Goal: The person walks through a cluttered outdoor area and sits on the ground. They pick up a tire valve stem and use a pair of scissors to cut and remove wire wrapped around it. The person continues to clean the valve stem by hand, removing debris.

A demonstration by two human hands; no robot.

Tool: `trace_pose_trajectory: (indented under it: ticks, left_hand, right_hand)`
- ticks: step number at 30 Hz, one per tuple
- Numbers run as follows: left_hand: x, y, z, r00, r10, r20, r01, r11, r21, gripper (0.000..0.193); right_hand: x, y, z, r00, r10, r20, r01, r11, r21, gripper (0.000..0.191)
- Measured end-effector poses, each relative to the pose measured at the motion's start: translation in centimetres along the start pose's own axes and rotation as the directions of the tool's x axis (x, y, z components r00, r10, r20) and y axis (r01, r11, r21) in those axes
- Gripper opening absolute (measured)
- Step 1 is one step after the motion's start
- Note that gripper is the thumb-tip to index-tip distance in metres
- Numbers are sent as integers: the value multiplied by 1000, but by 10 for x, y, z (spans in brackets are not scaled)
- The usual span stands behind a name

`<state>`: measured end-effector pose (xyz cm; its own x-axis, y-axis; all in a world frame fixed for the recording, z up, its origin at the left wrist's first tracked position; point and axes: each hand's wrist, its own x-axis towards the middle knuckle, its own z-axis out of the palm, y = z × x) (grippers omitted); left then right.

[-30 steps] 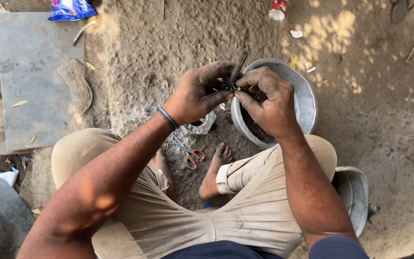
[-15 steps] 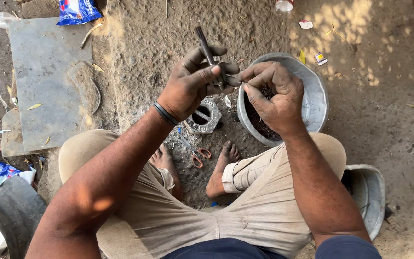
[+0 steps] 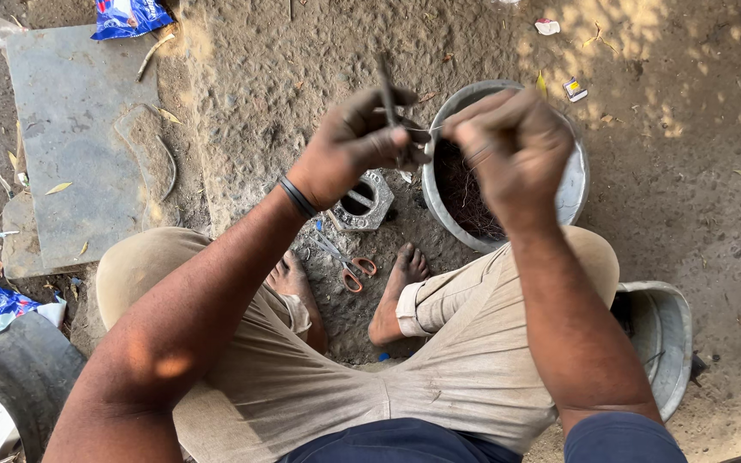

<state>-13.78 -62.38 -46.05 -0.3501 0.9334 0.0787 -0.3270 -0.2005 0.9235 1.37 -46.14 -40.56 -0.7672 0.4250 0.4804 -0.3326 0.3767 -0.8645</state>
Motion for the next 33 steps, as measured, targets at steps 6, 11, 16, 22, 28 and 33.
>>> trace_pose_trajectory:
  ticks: [6,11,16,22,28,33]
  left_hand:
    - [-3,-10,11,1000,-4,21,0,980,198,51]
    - [-2,-16,5,995,76,-58,-60,969,239,55]
    - [-3,-20,1,979,205,13,-196,915,352,59]
    - [-8,-20,-2,985,174,7,-157,865,477,63]
    - [0,-11,0,967,161,-199,-64,904,422,56]
    - [-4,-8,3,921,310,-237,-203,899,388,50]
  right_hand:
    - [1,12,-5,989,147,2,-141,939,313,19]
    - [-11,13,9,942,315,115,-335,871,361,54]
    - [-6,18,9,892,451,-35,-425,863,273,39]
    - [-15,28,15,876,482,16,-477,860,179,9]
    - [-14,16,20,951,300,78,-308,893,328,4]
    - [-11,12,22,947,306,99,-319,849,422,2]
